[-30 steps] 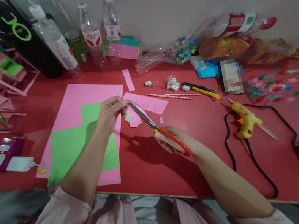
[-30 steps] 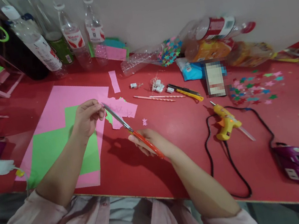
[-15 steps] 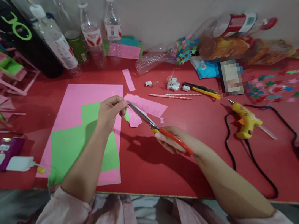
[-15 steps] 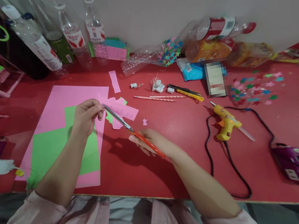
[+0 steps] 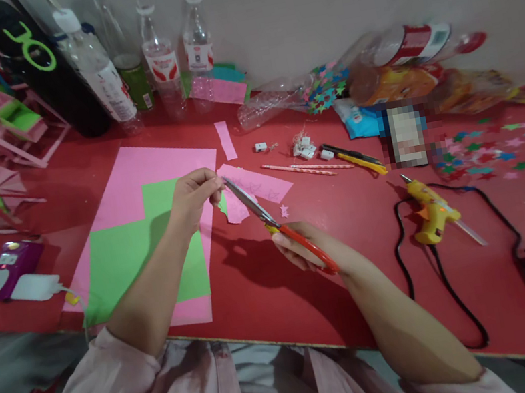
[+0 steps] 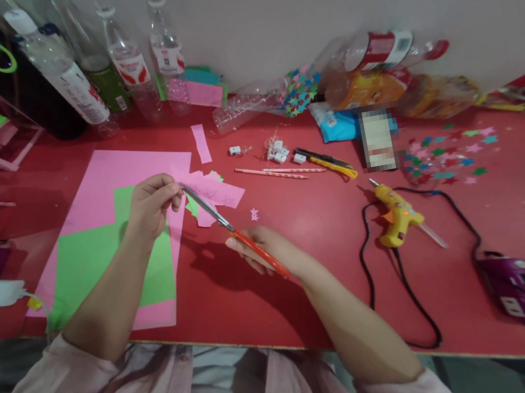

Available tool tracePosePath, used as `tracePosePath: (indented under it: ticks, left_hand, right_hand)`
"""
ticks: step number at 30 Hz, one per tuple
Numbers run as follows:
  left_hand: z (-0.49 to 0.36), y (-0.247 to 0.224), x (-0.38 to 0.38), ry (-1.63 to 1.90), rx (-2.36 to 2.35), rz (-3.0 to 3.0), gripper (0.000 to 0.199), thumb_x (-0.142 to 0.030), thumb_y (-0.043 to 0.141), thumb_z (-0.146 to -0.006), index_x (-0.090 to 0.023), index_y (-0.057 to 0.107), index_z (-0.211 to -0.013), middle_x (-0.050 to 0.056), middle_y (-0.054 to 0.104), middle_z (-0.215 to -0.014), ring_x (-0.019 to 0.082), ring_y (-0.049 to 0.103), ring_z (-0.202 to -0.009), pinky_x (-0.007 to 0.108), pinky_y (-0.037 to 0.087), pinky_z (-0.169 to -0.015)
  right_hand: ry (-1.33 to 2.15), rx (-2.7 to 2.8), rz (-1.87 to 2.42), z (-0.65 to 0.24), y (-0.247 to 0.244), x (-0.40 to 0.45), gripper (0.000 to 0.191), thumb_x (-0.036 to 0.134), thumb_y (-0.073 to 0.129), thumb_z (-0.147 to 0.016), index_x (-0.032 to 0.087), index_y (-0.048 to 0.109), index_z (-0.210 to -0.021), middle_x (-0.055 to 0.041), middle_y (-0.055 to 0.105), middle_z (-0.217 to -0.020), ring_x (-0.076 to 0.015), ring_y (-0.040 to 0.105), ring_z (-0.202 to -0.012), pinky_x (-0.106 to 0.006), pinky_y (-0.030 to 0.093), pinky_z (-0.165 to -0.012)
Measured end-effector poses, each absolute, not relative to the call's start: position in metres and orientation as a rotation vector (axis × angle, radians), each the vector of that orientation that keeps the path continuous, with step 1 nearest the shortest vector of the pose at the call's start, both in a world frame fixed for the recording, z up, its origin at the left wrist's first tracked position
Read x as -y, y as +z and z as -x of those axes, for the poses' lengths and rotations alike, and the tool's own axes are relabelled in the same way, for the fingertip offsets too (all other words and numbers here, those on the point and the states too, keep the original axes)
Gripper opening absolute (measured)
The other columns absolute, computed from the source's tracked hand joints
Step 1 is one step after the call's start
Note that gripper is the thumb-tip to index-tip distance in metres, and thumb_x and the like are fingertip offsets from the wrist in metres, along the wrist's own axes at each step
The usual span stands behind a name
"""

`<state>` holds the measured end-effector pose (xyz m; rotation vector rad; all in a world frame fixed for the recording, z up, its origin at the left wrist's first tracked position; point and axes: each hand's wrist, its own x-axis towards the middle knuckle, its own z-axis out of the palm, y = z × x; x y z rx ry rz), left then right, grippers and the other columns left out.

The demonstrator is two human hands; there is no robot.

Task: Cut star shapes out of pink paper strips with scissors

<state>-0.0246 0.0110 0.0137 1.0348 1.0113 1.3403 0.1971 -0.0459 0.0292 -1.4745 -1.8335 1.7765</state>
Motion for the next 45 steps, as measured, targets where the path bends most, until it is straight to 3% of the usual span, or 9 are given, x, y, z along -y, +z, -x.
tracePosePath:
  ticks: [21,45]
  left_hand:
    - [0.021,0.008,-0.009,1.456,-1.011,-1.095,0.011,-0.02,0.064,-0.068,-0.018,0.057,-0.059,-0.005,0.054,-0.047,0.005,0.048,-0.044,0.02,0.04,-0.048]
    - [0.017,0.007,-0.008,1.367,-0.938,-1.024,0.024,-0.022,0.066,-0.065,-0.018,0.047,-0.052,-0.005,0.052,-0.044,0.005,0.044,-0.044,0.019,0.037,-0.048]
  right_hand:
    - [1.853,1.693,1.459,-0.192,0.018,0.047,0.047,0.063,0.047,-0.083,0.02,0.044,-0.064,0.0071,0.042,-0.037,-0.0055,0.034,-0.028,-0.017,0.027,-0.031]
    - [1.889,1.706,1.462,-0.188,0.012,0.049,0.047,0.064,0.044,-0.084,0.02,0.045,-0.066,0.0059,0.047,-0.037,-0.0056,0.037,-0.028,-0.016,0.031,-0.03]
